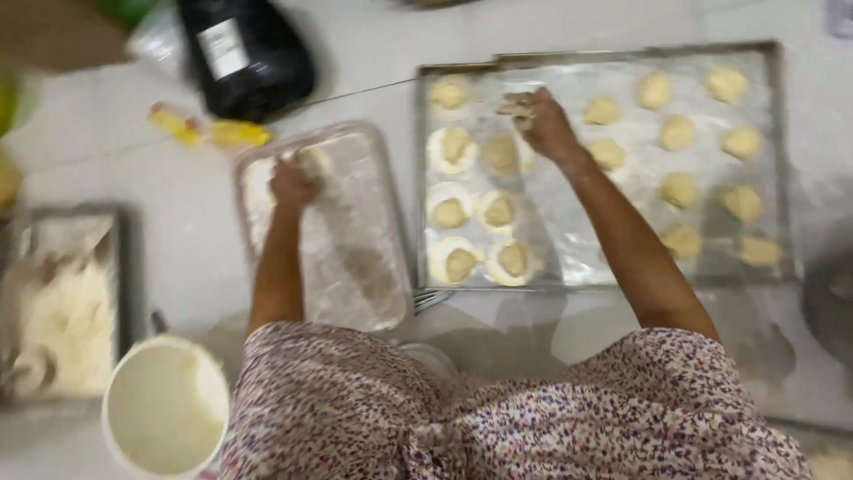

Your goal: The person is portioning dough, weighing it on a digital scale, and flattening it into circular shapes on baking trays using a mold.

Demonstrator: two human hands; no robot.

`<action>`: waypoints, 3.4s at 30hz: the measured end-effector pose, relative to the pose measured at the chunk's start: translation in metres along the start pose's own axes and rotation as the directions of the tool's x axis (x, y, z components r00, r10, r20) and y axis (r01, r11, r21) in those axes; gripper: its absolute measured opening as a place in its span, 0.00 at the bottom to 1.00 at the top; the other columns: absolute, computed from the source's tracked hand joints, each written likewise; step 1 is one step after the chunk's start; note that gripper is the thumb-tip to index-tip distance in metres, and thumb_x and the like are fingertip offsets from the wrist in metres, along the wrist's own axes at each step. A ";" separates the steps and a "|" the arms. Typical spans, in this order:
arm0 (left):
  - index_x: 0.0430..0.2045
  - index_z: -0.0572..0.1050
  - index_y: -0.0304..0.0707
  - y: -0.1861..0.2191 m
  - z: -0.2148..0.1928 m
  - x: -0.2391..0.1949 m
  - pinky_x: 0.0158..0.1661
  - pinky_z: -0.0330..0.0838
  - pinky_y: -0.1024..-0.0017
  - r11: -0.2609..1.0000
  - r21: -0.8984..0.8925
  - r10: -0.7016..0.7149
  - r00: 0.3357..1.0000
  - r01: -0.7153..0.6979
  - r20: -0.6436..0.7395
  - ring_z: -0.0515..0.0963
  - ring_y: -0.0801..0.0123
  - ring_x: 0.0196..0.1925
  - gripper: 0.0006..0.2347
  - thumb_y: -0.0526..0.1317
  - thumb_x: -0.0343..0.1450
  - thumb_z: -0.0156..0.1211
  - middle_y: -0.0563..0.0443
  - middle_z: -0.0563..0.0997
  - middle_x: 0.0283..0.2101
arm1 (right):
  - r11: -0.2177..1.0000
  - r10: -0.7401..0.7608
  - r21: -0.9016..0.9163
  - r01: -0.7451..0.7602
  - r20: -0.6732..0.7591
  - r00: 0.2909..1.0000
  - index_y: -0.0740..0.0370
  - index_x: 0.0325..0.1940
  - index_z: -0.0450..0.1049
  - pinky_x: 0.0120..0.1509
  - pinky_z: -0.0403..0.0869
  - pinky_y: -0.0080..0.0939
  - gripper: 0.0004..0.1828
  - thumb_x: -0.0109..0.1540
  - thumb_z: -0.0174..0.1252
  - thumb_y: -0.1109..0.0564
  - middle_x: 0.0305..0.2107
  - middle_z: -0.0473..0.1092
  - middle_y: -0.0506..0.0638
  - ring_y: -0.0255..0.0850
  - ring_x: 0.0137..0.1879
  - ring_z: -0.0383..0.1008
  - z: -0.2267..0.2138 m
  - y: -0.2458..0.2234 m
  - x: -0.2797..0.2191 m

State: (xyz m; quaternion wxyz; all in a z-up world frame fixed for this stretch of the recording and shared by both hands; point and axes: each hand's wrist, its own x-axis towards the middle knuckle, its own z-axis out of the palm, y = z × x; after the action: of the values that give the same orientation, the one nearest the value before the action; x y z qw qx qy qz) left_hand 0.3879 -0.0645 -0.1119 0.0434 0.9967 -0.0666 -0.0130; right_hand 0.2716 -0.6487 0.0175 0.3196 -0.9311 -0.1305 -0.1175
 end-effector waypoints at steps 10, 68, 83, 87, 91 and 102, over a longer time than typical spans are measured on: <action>0.54 0.76 0.40 0.017 -0.055 0.007 0.45 0.72 0.59 0.978 -0.206 0.058 0.994 -0.038 0.092 0.75 0.51 0.43 0.34 0.46 0.50 0.80 0.41 0.73 0.47 | 0.982 0.139 -0.098 -0.163 -0.213 0.967 0.57 0.67 0.73 0.69 0.62 0.50 0.29 0.61 0.57 0.65 0.74 0.55 0.57 0.53 0.60 0.63 -0.129 -0.035 -0.170; 0.28 0.82 0.44 0.480 -0.004 -0.246 0.28 0.76 0.66 0.392 -0.872 0.054 0.939 0.293 0.340 0.84 0.66 0.20 0.09 0.41 0.57 0.66 0.53 0.80 0.16 | 0.724 0.639 0.386 -0.572 -0.063 0.766 0.68 0.56 0.76 0.50 0.74 0.48 0.25 0.54 0.56 0.69 0.46 0.74 0.63 0.53 0.53 0.76 -0.065 0.077 -0.369; 0.57 0.67 0.43 0.521 -0.023 -0.265 0.54 0.75 0.41 0.749 -0.632 0.078 0.922 0.197 0.380 0.84 0.34 0.49 0.24 0.36 0.65 0.64 0.30 0.84 0.41 | 0.440 0.879 0.125 -0.889 0.142 0.455 0.65 0.66 0.57 0.58 0.76 0.64 0.38 0.52 0.60 0.66 0.60 0.56 0.70 0.68 0.61 0.69 -0.075 0.029 -0.310; 0.52 0.68 0.38 0.522 -0.025 -0.263 0.51 0.77 0.43 0.777 -0.611 0.116 0.919 0.152 0.377 0.85 0.35 0.45 0.18 0.36 0.68 0.61 0.34 0.85 0.35 | 0.363 0.917 0.011 -0.932 0.171 0.359 0.67 0.67 0.54 0.56 0.76 0.67 0.41 0.52 0.63 0.63 0.62 0.56 0.70 0.69 0.60 0.71 -0.031 0.068 -0.347; 0.45 0.70 0.38 0.526 -0.021 -0.267 0.47 0.79 0.42 0.859 -0.506 0.118 0.932 0.076 0.342 0.85 0.35 0.44 0.14 0.39 0.68 0.63 0.33 0.84 0.35 | 0.459 0.883 -0.052 -0.887 0.140 0.449 0.84 0.63 0.56 0.60 0.73 0.73 0.35 0.55 0.60 0.67 0.63 0.53 0.78 0.77 0.64 0.65 -0.041 0.030 -0.329; 0.33 0.78 0.34 0.522 -0.022 -0.272 0.47 0.78 0.39 0.840 -0.528 0.080 0.932 0.128 0.353 0.84 0.32 0.46 0.10 0.42 0.68 0.63 0.31 0.83 0.33 | 0.459 0.888 -0.111 -0.882 0.072 0.453 0.72 0.79 0.51 0.71 0.69 0.66 0.47 0.60 0.65 0.62 0.72 0.45 0.73 0.67 0.79 0.43 -0.021 0.025 -0.337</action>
State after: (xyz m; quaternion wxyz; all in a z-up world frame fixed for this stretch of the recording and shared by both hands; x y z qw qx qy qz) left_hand 0.0499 -0.5417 -0.0385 0.3102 0.9245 -0.0545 -0.2149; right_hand -0.0392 -0.7377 -0.0825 0.2990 -0.8772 0.3567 0.1179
